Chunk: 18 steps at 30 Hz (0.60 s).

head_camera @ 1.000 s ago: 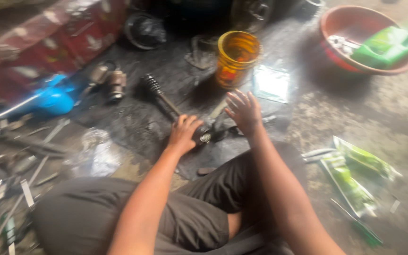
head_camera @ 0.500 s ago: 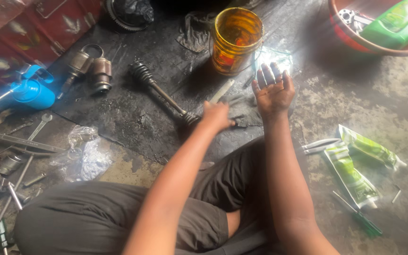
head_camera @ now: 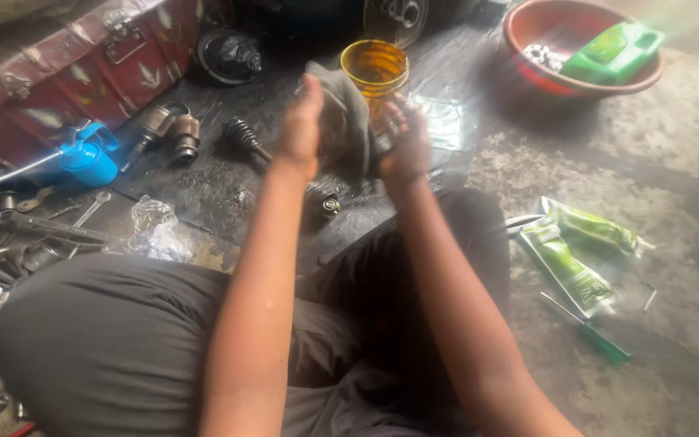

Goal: The person greases the joint of a CV axle by hand and wipes it with a cloth.

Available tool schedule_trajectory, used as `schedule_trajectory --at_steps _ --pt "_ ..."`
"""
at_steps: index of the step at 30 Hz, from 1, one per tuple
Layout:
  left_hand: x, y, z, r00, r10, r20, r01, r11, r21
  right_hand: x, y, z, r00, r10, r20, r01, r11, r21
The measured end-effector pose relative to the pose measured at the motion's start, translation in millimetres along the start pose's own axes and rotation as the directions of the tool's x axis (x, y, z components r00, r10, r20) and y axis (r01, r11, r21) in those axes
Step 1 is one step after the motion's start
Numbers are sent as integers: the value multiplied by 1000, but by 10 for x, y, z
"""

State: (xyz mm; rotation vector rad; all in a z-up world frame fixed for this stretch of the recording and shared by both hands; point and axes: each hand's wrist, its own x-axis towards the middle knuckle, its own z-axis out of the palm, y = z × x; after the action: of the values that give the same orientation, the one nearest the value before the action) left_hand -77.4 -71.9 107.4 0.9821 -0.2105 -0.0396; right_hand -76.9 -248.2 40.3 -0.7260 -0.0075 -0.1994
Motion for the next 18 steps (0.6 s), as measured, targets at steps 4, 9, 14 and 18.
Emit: schedule_trajectory --at_steps 4,9,14,18 --pt "-383 501 -25 990 103 91 -67 941 -331 -621 37 580 999 -27 30 31 989 -144" --pt "-336 303 -302 979 188 84 -153 938 -311 -607 -213 806 985 5 170 34 974 -224" --pt "-126 -76 -548 998 46 -38 -50 994 -100 -285 -268 623 922 99 375 -11 974 -228" --pt "-3 -585 -686 991 -65 -121 75 994 81 -157 131 517 887 265 378 -138 934 -331"
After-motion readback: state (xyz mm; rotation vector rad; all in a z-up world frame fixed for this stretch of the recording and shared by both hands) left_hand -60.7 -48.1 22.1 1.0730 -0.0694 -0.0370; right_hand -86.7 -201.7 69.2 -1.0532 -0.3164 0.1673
